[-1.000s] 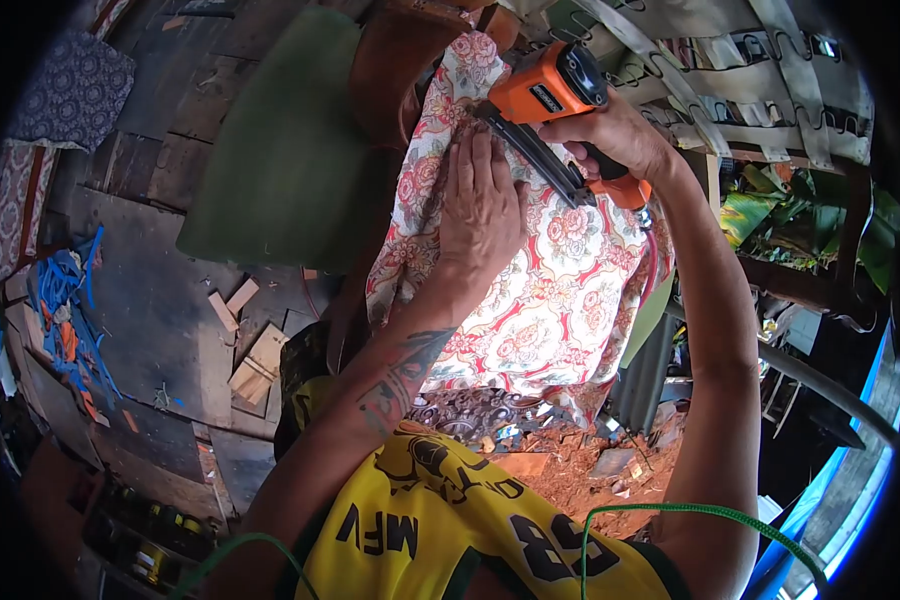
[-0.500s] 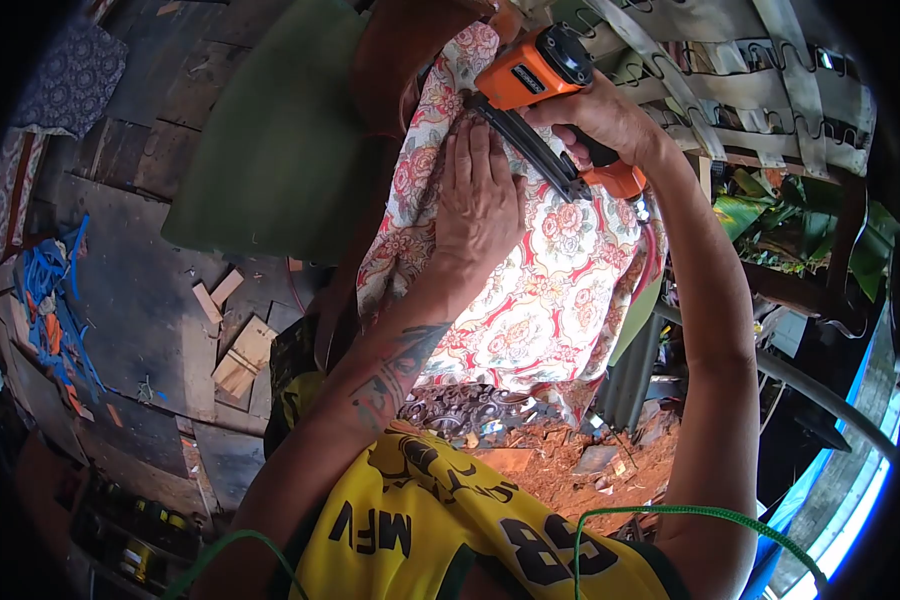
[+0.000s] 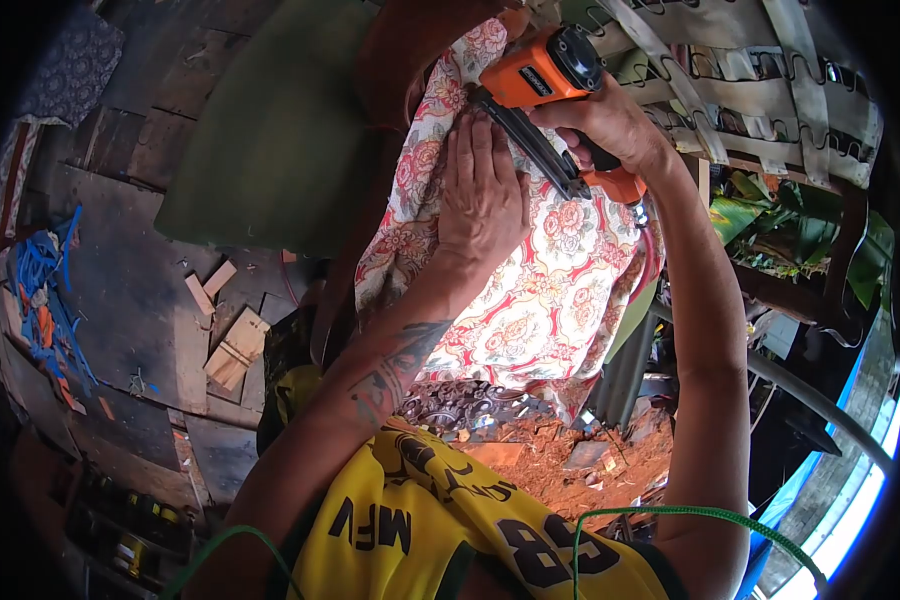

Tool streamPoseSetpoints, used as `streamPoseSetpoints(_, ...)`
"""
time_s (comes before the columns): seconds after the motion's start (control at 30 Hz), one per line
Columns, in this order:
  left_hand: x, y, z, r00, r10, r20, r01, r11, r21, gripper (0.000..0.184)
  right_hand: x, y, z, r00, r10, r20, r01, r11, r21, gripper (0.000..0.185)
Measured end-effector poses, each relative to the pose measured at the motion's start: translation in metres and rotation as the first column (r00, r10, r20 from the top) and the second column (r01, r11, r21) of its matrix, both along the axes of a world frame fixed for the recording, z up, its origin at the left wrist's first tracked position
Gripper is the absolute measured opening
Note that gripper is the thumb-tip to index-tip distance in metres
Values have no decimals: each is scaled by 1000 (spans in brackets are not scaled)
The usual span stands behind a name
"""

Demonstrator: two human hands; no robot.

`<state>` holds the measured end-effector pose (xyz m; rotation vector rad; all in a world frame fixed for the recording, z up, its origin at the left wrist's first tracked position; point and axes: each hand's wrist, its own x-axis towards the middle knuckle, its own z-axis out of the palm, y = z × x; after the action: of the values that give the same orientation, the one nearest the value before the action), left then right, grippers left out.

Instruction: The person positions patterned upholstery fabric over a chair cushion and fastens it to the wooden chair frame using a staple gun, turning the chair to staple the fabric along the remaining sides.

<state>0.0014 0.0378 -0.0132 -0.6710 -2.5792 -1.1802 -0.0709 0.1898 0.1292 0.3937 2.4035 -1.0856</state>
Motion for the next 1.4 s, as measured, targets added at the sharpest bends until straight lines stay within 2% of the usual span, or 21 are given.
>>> streamPoseSetpoints(0.1, 0, 0, 0, 1000, -6, 19, 8, 998, -68, 71, 0, -1, 5, 1000, -15, 6, 15, 1000, 11, 34)
streamPoseSetpoints(0.43, -2, -1, -1, 1000, -10, 24, 11, 998, -59, 70, 0, 0, 0, 999, 24, -39, -24, 1000, 6, 31)
streamPoseSetpoints(0.57, -1, -1, -2, 1000, -14, -12, 14, 1000, -2, 69, 0, 0, -4, 998, 34, -48, -34, 999, 15, 29)
streamPoseSetpoints(0.63, 0, -3, -1, 999, -26, -18, 26, 1000, -1, 69, -1, 4, -2, 999, 36, 2, -36, 999, 12, 29)
streamPoseSetpoints(0.7, -2, -6, 1, 998, -49, 25, 50, 998, -40, 69, 5, 8, 8, 1000, 6, -9, -6, 1000, 19, 29)
streamPoseSetpoints(0.83, -2, -9, 6, 997, -66, -34, 62, 991, -121, 63, 30, 8, 45, 983, -136, -123, 130, 990, -58, 25)
streamPoseSetpoints(0.9, -3, -9, 6, 919, -374, -127, 301, 871, -388, 58, 44, 19, 53, 973, -182, -142, 176, 983, -54, 22)
streamPoseSetpoints(0.93, -4, -8, 4, 914, -382, -134, 305, 868, -393, 58, 50, 24, 54, 970, -190, -151, 184, 981, -57, 22)
streamPoseSetpoints(1.0, -7, -6, 2, 824, -544, -161, 459, 806, -373, 56, 61, 30, 54, 959, -233, -161, 233, 972, -19, 26)
streamPoseSetpoints(1.07, -22, 1, 4, 827, -521, -210, 413, 817, -402, 57, 68, 34, 51, 948, -276, -160, 276, 961, -22, 23)
streamPoseSetpoints(1.17, -44, 16, 7, 934, -292, -204, 228, 931, -286, 62, 77, 46, 38, 923, -351, -159, 344, 937, -65, 21)
streamPoseSetpoints(1.2, -46, 16, 5, 932, -297, -207, 231, 929, -290, 62, 76, 47, 36, 921, -355, -162, 348, 935, -69, 21)
streamPoseSetpoints(1.27, -50, 15, -1, 992, -100, -76, 89, 987, -134, 69, 72, 46, 32, 928, -347, -136, 331, 935, -124, 20)
streamPoseSetpoints(1.33, -46, 4, 4, 993, -94, -75, 79, 980, -183, 74, 68, 43, 28, 933, -329, -143, 313, 942, -125, 21)
streamPoseSetpoints(1.4, -55, -11, 12, 984, -166, -66, 136, 937, -322, 74, 59, 44, 22, 955, -274, -111, 254, 953, -163, 21)
